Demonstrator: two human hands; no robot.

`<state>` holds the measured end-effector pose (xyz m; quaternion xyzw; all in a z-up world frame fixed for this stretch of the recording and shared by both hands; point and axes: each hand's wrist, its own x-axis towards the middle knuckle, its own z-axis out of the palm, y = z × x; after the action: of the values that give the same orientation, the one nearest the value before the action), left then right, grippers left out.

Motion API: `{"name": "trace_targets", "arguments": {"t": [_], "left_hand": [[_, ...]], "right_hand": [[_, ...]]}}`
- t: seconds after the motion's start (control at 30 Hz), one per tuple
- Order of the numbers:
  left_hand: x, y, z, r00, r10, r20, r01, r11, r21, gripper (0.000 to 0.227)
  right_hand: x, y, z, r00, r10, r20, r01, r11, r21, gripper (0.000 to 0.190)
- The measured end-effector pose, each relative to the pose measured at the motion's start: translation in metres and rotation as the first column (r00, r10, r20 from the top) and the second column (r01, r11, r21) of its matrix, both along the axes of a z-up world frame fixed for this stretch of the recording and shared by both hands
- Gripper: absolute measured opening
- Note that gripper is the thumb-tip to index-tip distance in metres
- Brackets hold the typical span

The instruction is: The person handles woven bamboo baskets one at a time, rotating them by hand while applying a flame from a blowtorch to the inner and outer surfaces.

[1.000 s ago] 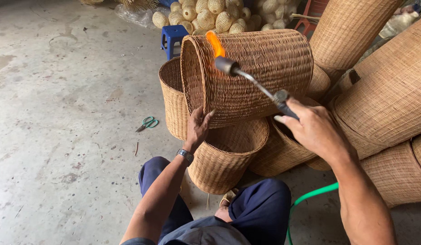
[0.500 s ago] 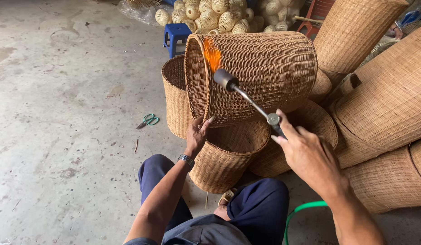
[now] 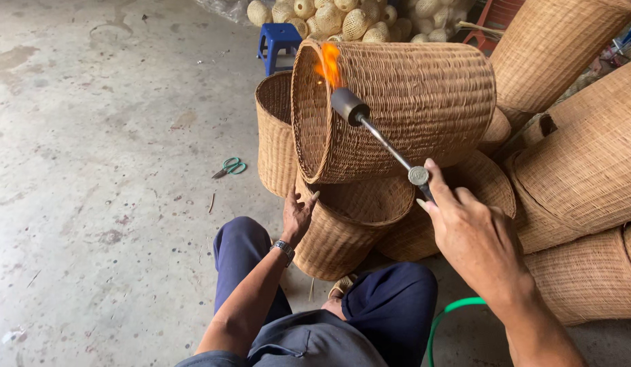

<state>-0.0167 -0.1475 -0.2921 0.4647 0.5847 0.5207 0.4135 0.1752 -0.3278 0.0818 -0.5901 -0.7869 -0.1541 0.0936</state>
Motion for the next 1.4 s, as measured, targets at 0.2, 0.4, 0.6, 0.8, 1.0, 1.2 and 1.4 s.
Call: {"name": "trace_targets", "arguments": {"t": [0.2, 0.4, 0.6, 0.8, 1.0, 1.2, 1.4], "left_hand": [[-0.04, -0.001, -0.066, 0.988, 0.126, 0.086, -0.128, 0.992, 0.019, 0.081], [-0.1, -0.019, -0.055, 0.953, 0.303, 0.026, -0.3, 0.951, -0.079, 0.069], [-0.122, -0.043, -0.039, 0.958, 0.282, 0.053, -0.277, 0.957, -0.083, 0.066], [-0.116, -0.045, -0.044, 0.981, 0.174, 0.088, -0.17, 0.984, -0.048, 0.058], [-0.103, -0.043, -0.043, 0.978, 0.1, 0.181, -0.087, 0.993, -0.077, 0.058], [-0.097, -0.043, -0.041, 0.98, 0.099, 0.175, -0.082, 0.992, -0.1, 0.059], [-0.096, -0.04, -0.043, 0.976, 0.071, 0.208, -0.042, 0.989, -0.142, 0.06]], "right_hand": [[0.004, -0.041, -0.06, 0.992, -0.126, 0.03, 0.129, 0.94, -0.315, 0.065], [0.001, -0.072, -0.135, 0.979, -0.132, -0.153, 0.071, 0.933, -0.353, 0.067], [0.002, -0.086, -0.137, 0.934, -0.222, -0.281, 0.136, 0.945, -0.297, 0.056], [0.018, -0.063, -0.042, 0.951, -0.238, -0.198, 0.195, 0.957, -0.216, 0.052], [0.018, 0.004, 0.049, 0.905, -0.331, 0.266, 0.374, 0.919, -0.128, 0.048], [0.023, 0.138, 0.109, 0.905, -0.253, 0.343, 0.317, 0.937, -0.146, 0.047], [-0.06, 0.218, 0.13, 0.886, -0.236, 0.4, 0.347, 0.909, -0.23, 0.031]]}}
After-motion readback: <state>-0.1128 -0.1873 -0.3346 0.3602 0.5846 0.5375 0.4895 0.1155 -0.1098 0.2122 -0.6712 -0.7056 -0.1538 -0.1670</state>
